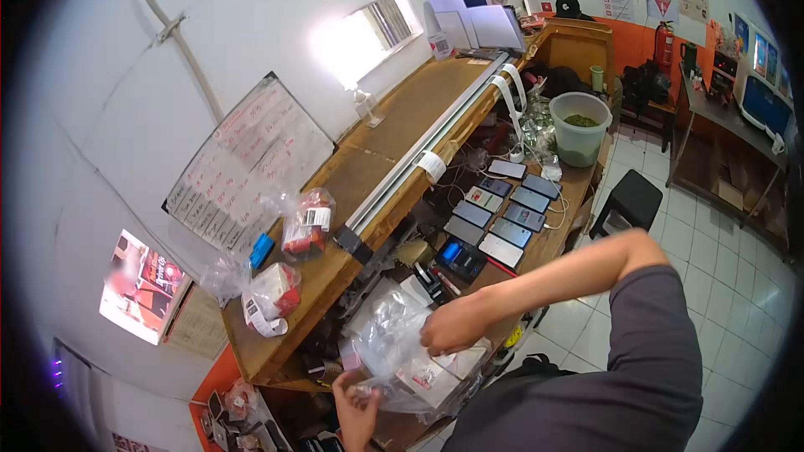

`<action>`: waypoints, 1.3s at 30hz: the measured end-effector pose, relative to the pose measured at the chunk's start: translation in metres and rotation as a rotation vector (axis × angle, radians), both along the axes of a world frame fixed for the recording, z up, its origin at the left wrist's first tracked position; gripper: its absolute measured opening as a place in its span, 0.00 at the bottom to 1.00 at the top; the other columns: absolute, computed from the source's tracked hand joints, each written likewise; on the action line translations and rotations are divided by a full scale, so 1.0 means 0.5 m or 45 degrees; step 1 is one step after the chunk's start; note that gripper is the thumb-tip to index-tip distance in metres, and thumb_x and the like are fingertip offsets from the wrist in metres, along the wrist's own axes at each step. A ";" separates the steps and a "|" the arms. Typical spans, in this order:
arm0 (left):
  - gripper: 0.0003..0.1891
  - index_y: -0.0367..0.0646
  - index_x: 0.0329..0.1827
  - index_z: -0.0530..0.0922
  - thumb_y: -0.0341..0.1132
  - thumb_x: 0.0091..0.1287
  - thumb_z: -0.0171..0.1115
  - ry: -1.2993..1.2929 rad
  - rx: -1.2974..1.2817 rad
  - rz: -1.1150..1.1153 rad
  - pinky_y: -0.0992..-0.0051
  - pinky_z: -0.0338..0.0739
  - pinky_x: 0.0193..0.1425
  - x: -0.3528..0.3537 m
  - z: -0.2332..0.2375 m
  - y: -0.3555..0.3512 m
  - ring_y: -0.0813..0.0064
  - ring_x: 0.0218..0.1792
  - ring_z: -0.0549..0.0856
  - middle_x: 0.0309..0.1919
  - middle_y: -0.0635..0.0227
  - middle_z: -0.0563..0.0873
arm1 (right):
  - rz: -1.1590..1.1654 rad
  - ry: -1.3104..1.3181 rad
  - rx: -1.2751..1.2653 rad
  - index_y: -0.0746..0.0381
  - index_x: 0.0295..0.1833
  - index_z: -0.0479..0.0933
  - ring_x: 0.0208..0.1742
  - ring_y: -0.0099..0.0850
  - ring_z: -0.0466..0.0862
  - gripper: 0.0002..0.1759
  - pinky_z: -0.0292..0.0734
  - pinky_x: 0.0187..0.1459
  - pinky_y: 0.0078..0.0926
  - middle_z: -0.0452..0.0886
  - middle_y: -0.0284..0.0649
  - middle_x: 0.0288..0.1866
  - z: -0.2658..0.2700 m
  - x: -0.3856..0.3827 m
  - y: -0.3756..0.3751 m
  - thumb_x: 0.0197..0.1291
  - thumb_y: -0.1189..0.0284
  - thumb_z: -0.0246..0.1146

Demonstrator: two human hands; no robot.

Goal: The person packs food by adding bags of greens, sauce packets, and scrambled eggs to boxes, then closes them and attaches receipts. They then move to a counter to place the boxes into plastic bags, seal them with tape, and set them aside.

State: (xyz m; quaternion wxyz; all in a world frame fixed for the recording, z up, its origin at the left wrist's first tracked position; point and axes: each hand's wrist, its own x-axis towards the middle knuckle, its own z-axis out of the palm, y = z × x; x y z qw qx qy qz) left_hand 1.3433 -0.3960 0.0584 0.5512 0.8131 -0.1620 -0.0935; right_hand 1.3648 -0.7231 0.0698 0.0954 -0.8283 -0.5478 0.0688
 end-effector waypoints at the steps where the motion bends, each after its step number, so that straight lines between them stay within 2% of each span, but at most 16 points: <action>1: 0.32 0.43 0.70 0.61 0.27 0.66 0.67 -0.007 -0.001 0.006 0.72 0.82 0.44 0.000 -0.027 0.032 0.74 0.40 0.84 0.44 0.61 0.82 | 0.006 -0.007 -0.001 0.62 0.49 0.84 0.55 0.42 0.84 0.16 0.80 0.54 0.33 0.83 0.54 0.52 -0.005 0.000 -0.042 0.56 0.70 0.63; 3: 0.36 0.41 0.72 0.60 0.32 0.63 0.71 -0.284 0.496 -0.204 0.69 0.79 0.51 -0.008 -0.122 0.133 0.71 0.46 0.83 0.48 0.58 0.81 | -0.414 0.504 0.901 0.64 0.68 0.71 0.72 0.46 0.71 0.34 0.69 0.67 0.42 0.71 0.56 0.68 -0.051 -0.009 -0.150 0.58 0.61 0.69; 4: 0.39 0.40 0.73 0.60 0.35 0.62 0.73 -0.416 0.745 -0.309 0.68 0.78 0.55 -0.007 -0.169 0.165 0.70 0.49 0.82 0.50 0.56 0.81 | -0.396 0.510 0.899 0.64 0.68 0.71 0.72 0.46 0.71 0.34 0.69 0.67 0.42 0.71 0.56 0.68 -0.096 -0.015 -0.193 0.58 0.61 0.69; 6: 0.41 0.39 0.74 0.60 0.37 0.61 0.75 -0.487 0.999 -0.399 0.67 0.77 0.58 -0.029 -0.228 0.131 0.69 0.52 0.81 0.53 0.55 0.81 | -0.779 0.126 -0.134 0.64 0.79 0.52 0.81 0.54 0.50 0.62 0.50 0.76 0.56 0.52 0.55 0.81 -0.221 -0.037 -0.237 0.45 0.48 0.76; 9: 0.51 0.30 0.66 0.70 0.56 0.44 0.81 0.828 0.746 0.093 0.64 0.68 0.69 -0.052 -0.331 0.004 0.56 0.69 0.71 0.69 0.50 0.72 | -0.625 0.318 0.223 0.66 0.80 0.49 0.84 0.54 0.35 0.76 0.31 0.78 0.60 0.40 0.56 0.84 -0.393 -0.022 -0.092 0.28 0.42 0.80; 12: 0.39 0.32 0.59 0.76 0.48 0.47 0.81 0.020 0.795 0.007 0.63 0.73 0.63 0.028 -0.563 0.016 0.56 0.56 0.79 0.57 0.54 0.80 | -0.653 0.538 0.136 0.67 0.80 0.48 0.84 0.53 0.34 0.76 0.30 0.80 0.52 0.38 0.56 0.84 -0.421 0.017 0.046 0.29 0.42 0.79; 13: 0.36 0.32 0.57 0.76 0.44 0.49 0.80 -0.171 0.957 -0.058 0.63 0.74 0.62 0.052 -0.572 -0.012 0.58 0.52 0.80 0.54 0.56 0.81 | -0.746 0.410 0.291 0.65 0.78 0.55 0.82 0.52 0.44 0.68 0.37 0.79 0.50 0.50 0.57 0.80 -0.547 0.046 0.108 0.33 0.46 0.78; 15: 0.37 0.31 0.63 0.70 0.38 0.52 0.77 -0.171 0.418 0.042 0.59 0.73 0.62 0.077 -0.507 -0.083 0.57 0.52 0.80 0.52 0.56 0.81 | -0.802 0.307 0.443 0.63 0.75 0.61 0.80 0.52 0.54 0.59 0.45 0.78 0.48 0.62 0.57 0.76 -0.597 0.064 0.163 0.38 0.49 0.77; 18: 0.39 0.32 0.68 0.64 0.34 0.55 0.74 0.051 0.410 0.379 0.58 0.68 0.68 0.055 -0.571 -0.082 0.55 0.57 0.78 0.56 0.52 0.79 | -0.740 0.369 0.711 0.59 0.38 0.82 0.46 0.46 0.81 0.14 0.68 0.52 0.47 0.83 0.45 0.35 -0.602 0.069 0.176 0.50 0.61 0.66; 21: 0.37 0.31 0.73 0.59 0.35 0.64 0.65 0.015 0.464 0.273 0.61 0.58 0.76 0.046 -0.608 -0.096 0.56 0.69 0.67 0.68 0.48 0.69 | -0.830 0.460 1.024 0.62 0.42 0.83 0.43 0.52 0.81 0.14 0.71 0.54 0.50 0.83 0.52 0.39 -0.700 0.077 0.207 0.52 0.66 0.68; 26: 0.37 0.34 0.77 0.55 0.38 0.69 0.61 0.479 -0.101 0.173 0.63 0.51 0.81 -0.009 -0.602 -0.082 0.57 0.76 0.60 0.75 0.49 0.62 | -0.837 0.455 1.198 0.62 0.51 0.80 0.54 0.57 0.75 0.20 0.70 0.55 0.51 0.75 0.58 0.51 -0.561 0.039 0.186 0.53 0.65 0.68; 29: 0.38 0.35 0.77 0.56 0.38 0.68 0.64 0.557 -0.429 0.175 0.63 0.51 0.80 0.021 -0.547 -0.108 0.57 0.76 0.60 0.75 0.52 0.64 | -0.906 0.576 1.048 0.60 0.56 0.79 0.58 0.59 0.73 0.22 0.69 0.59 0.48 0.73 0.61 0.56 -0.546 0.045 0.193 0.56 0.65 0.67; 32: 0.43 0.36 0.78 0.54 0.38 0.64 0.68 0.427 0.172 -0.017 0.64 0.54 0.79 0.035 -0.517 -0.140 0.61 0.77 0.60 0.75 0.56 0.64 | -1.230 1.247 0.730 0.64 0.67 0.71 0.71 0.56 0.68 0.28 0.60 0.73 0.42 0.66 0.58 0.73 -0.530 0.058 0.203 0.65 0.64 0.61; 34: 0.45 0.38 0.79 0.54 0.38 0.62 0.70 -0.318 0.450 -0.052 0.65 0.52 0.80 0.037 -0.544 -0.161 0.64 0.78 0.57 0.76 0.58 0.63 | -1.019 0.965 0.710 0.64 0.68 0.70 0.69 0.57 0.69 0.28 0.62 0.72 0.43 0.66 0.59 0.72 -0.519 0.047 0.212 0.64 0.64 0.61; 37: 0.41 0.39 0.78 0.56 0.38 0.65 0.67 0.109 -0.436 0.433 0.64 0.50 0.80 0.072 -0.438 -0.222 0.66 0.78 0.57 0.76 0.60 0.64 | -0.861 0.811 0.322 0.68 0.67 0.69 0.68 0.59 0.69 0.30 0.66 0.69 0.45 0.67 0.62 0.69 -0.373 0.070 0.226 0.60 0.69 0.61; 39: 0.39 0.39 0.79 0.55 0.39 0.68 0.63 0.038 -0.195 0.452 0.64 0.50 0.80 0.074 -0.474 -0.251 0.65 0.78 0.58 0.76 0.60 0.63 | -0.801 0.994 -0.110 0.72 0.65 0.68 0.71 0.59 0.64 0.31 0.67 0.69 0.44 0.68 0.62 0.67 -0.347 0.087 0.235 0.54 0.74 0.62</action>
